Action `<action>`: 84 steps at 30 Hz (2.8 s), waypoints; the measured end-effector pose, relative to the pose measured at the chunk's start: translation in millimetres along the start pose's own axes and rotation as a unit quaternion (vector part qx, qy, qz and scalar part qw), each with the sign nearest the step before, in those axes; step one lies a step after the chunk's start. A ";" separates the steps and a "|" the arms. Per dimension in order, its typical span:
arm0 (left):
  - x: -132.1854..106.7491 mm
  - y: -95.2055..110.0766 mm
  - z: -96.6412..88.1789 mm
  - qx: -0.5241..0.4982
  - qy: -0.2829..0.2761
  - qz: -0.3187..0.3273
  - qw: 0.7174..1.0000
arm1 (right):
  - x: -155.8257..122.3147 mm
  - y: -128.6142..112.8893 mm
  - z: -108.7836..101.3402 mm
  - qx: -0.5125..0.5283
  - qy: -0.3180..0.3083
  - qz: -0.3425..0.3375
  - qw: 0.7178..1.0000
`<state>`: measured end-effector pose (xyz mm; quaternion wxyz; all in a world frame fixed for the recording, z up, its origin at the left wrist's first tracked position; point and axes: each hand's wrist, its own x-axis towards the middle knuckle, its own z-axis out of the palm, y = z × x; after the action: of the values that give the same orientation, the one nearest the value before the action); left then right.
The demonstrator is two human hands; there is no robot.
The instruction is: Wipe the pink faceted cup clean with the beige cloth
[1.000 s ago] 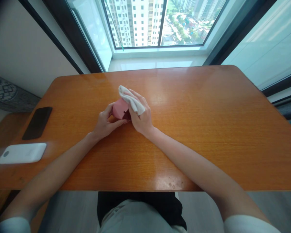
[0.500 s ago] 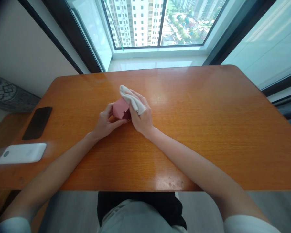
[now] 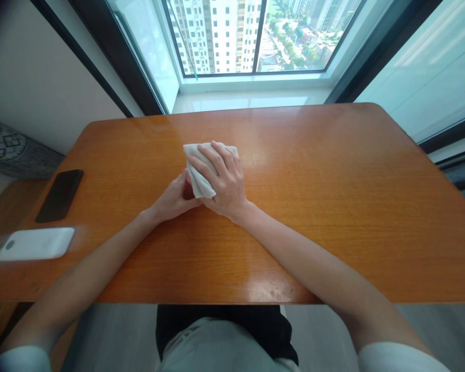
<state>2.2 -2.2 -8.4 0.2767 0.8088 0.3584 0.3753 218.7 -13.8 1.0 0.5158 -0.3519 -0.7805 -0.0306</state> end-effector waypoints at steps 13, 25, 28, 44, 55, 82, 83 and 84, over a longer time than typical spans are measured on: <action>-0.8 8.1 -3.2 -0.009 0.066 -0.037 0.997 | 8.0 12.4 15.3 0.173 0.075 0.212 0.959; -1.1 7.1 -3.1 -0.005 0.072 -0.041 0.997 | 4.9 10.0 12.2 0.126 0.035 0.138 0.982; -1.5 6.3 -3.4 -0.003 0.073 -0.038 0.997 | 4.5 8.8 12.4 0.127 0.047 0.133 0.982; -3.9 0.3 -4.2 -0.027 0.060 -0.032 0.997 | -0.2 -1.7 5.3 0.068 -0.017 0.040 0.997; -2.4 6.7 -4.6 0.000 0.074 -0.047 0.996 | 5.9 7.6 9.8 0.145 0.032 0.142 0.979; -1.1 8.1 -4.4 0.006 0.074 -0.047 0.996 | 2.9 5.2 10.3 0.146 0.047 0.148 0.977; -2.0 6.4 -4.9 0.005 0.075 -0.043 0.996 | 1.8 2.9 8.3 0.129 0.028 0.110 0.985; -3.0 4.2 -5.3 0.005 0.073 -0.038 0.997 | 0.6 0.1 6.0 0.110 0.004 0.061 0.992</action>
<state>-1.9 -6.1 -3.7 0.2599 0.7667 0.4095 0.4206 213.9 -10.9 -1.3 0.5554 -0.3401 -0.7540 0.0854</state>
